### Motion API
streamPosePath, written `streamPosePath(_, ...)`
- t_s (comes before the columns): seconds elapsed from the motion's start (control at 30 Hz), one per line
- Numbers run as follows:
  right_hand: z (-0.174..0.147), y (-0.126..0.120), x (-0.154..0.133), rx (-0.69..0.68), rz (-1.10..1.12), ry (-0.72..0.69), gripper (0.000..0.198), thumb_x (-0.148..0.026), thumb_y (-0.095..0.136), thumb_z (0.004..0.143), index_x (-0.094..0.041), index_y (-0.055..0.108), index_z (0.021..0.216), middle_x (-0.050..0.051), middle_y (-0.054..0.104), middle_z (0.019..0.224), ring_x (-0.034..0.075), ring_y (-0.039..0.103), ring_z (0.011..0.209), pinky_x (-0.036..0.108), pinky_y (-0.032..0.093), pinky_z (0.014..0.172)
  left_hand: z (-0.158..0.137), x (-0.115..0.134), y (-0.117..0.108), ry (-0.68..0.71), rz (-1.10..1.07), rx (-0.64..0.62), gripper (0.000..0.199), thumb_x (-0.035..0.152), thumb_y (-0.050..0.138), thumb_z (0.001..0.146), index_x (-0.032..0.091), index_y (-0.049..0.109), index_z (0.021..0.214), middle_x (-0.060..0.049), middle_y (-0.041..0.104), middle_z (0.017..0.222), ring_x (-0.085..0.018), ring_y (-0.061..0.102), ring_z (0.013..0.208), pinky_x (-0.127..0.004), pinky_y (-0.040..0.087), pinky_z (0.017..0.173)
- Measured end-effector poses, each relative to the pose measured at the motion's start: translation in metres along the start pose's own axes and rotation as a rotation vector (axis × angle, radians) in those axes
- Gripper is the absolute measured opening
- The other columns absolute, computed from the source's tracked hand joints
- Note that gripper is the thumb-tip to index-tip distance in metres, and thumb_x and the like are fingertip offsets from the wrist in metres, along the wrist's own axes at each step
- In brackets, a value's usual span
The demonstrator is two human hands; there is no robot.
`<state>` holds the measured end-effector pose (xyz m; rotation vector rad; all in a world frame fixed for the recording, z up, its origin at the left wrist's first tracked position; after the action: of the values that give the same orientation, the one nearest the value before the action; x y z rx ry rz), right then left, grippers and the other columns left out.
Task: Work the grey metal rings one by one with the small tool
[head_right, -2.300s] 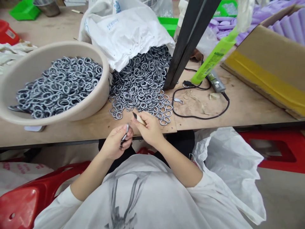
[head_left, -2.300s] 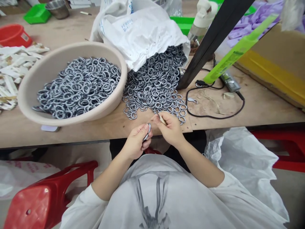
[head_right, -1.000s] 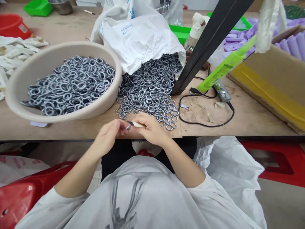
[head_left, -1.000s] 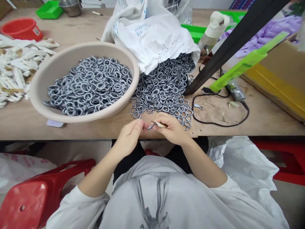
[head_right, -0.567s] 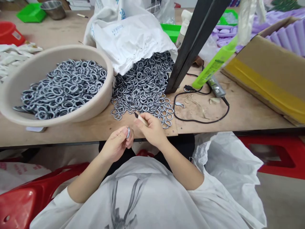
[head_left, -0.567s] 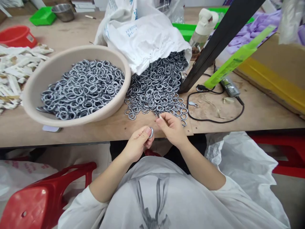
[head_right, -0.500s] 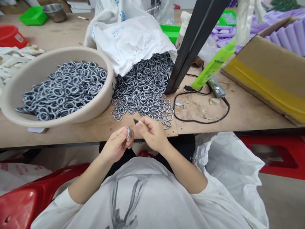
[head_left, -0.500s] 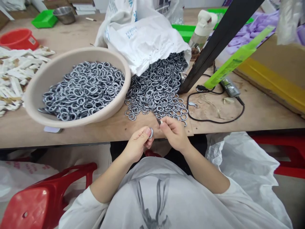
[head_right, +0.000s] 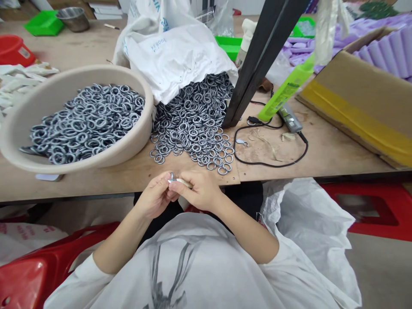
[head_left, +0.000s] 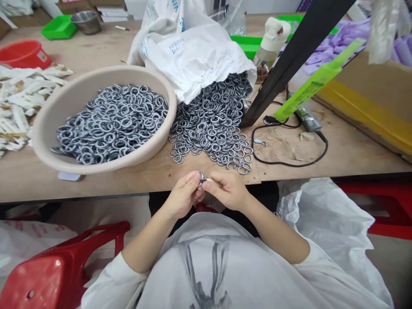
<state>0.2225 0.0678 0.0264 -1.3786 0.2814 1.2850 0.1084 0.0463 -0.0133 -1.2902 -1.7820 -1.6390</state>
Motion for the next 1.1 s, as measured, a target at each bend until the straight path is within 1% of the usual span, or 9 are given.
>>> streamPosePath(0.2, 0.044, 0.006, 0.030, 0.071, -0.342, 0.252, 0.047, -0.054, 0.044, 0.099, -0.020, 0.059, 0.069, -0.001, 0.056, 0.061, 0.014, 0.051, 0.060, 0.027, 0.026, 0.057, -0.018, -0.002, -0.009, -0.006, 0.164, -0.151, 0.045, 0.052, 0.061, 0.089, 0.016, 0.053, 0.064, 0.001, 0.048, 0.055, -0.009, 0.043, 0.050, -0.023, 0.036, 0.051)
streamPosePath(0.33, 0.075, 0.038, 0.020, -0.119, -0.545, 0.101, 0.027, -0.047, 0.057, 0.095, -0.026, 0.068, 0.109, 0.003, 0.068, 0.103, 0.020, 0.063, 0.086, 0.027, 0.033, 0.061, -0.023, 0.003, -0.028, 0.001, 0.173, -0.003, 0.038, 0.049, 0.068, 0.085, 0.013, 0.065, 0.075, -0.005, 0.064, 0.069, -0.010, 0.055, 0.057, -0.023, 0.044, 0.057)
streamPosePath(0.4, 0.084, 0.049, 0.020, -0.193, -0.623, 0.095, 0.023, -0.038, 0.057, 0.095, -0.027, 0.068, 0.112, 0.005, 0.066, 0.110, 0.020, 0.064, 0.089, 0.028, 0.035, 0.062, -0.023, 0.006, -0.038, -0.023, 0.164, 0.055, 0.031, 0.042, 0.073, 0.082, 0.013, 0.071, 0.093, -0.007, 0.070, 0.079, -0.011, 0.060, 0.062, -0.022, 0.047, 0.061)
streamPosePath(0.47, 0.090, 0.049, 0.025, -0.178, -0.632, 0.124, 0.019, -0.031, 0.054, 0.095, -0.025, 0.071, 0.104, 0.005, 0.066, 0.107, 0.020, 0.063, 0.085, 0.028, 0.035, 0.061, -0.022, 0.012, -0.047, -0.018, 0.122, 0.126, 0.034, 0.034, 0.077, 0.078, 0.016, 0.071, 0.107, -0.006, 0.071, 0.081, -0.010, 0.061, 0.064, -0.022, 0.050, 0.064)
streamPosePath(0.57, 0.090, 0.029, 0.034, -0.019, -0.467, 0.165, 0.016, -0.033, 0.060, 0.092, -0.021, 0.071, 0.091, 0.004, 0.065, 0.095, 0.018, 0.060, 0.081, 0.028, 0.036, 0.065, -0.016, 0.019, -0.057, 0.015, 0.038, 0.254, 0.032, 0.026, 0.078, 0.071, 0.014, 0.071, 0.100, -0.003, 0.068, 0.081, -0.011, 0.061, 0.067, -0.024, 0.054, 0.068)
streamPosePath(0.67, 0.076, 0.009, 0.042, 0.111, -0.126, 0.238, 0.022, -0.038, 0.066, 0.087, -0.018, 0.066, 0.078, -0.001, 0.058, 0.073, 0.015, 0.053, 0.070, 0.027, 0.036, 0.064, -0.005, 0.021, -0.055, 0.054, 0.008, 0.313, 0.030, 0.030, 0.076, 0.069, 0.014, 0.069, 0.092, -0.002, 0.063, 0.082, -0.011, 0.058, 0.067, -0.023, 0.052, 0.061)
streamPosePath(0.83, 0.042, 0.016, 0.033, 0.005, 0.479, 0.353, 0.049, -0.065, 0.063, 0.081, -0.019, 0.051, 0.068, -0.006, 0.043, 0.059, 0.010, 0.040, 0.053, 0.023, 0.032, 0.052, 0.013, 0.017, -0.031, 0.226, 0.210, 0.271, 0.036, 0.051, 0.072, 0.079, 0.017, 0.060, 0.083, 0.003, 0.051, 0.071, -0.007, 0.040, 0.057, -0.018, 0.035, 0.050)
streamPosePath(1.0, 0.021, -0.003, 0.021, 0.257, 0.373, 0.278, 0.046, -0.063, 0.065, 0.082, -0.020, 0.053, 0.075, -0.004, 0.046, 0.066, 0.011, 0.042, 0.061, 0.024, 0.036, 0.059, 0.012, 0.008, -0.011, 0.175, 0.169, 0.221, 0.045, 0.055, 0.071, 0.079, 0.017, 0.050, 0.069, 0.004, 0.042, 0.064, -0.006, 0.032, 0.053, -0.018, 0.026, 0.047)
streamPosePath(1.1, 0.014, -0.007, 0.010, 0.174, 0.262, 0.158, 0.047, -0.065, 0.055, 0.088, -0.019, 0.057, 0.082, -0.001, 0.055, 0.071, 0.013, 0.049, 0.065, 0.025, 0.037, 0.061, 0.008, 0.006, -0.003, 0.102, 0.086, 0.194, 0.044, 0.054, 0.070, 0.079, 0.018, 0.046, 0.068, 0.006, 0.036, 0.059, -0.006, 0.025, 0.049, -0.019, 0.020, 0.044)
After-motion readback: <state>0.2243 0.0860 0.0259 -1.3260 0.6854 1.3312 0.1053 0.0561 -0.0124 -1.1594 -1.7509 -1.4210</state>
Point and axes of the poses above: each hand's wrist, its own z-axis towards the middle knuckle, its own y-axis out of the palm, x = y × z, the point moved 6 cm from there along z, towards the middle knuckle
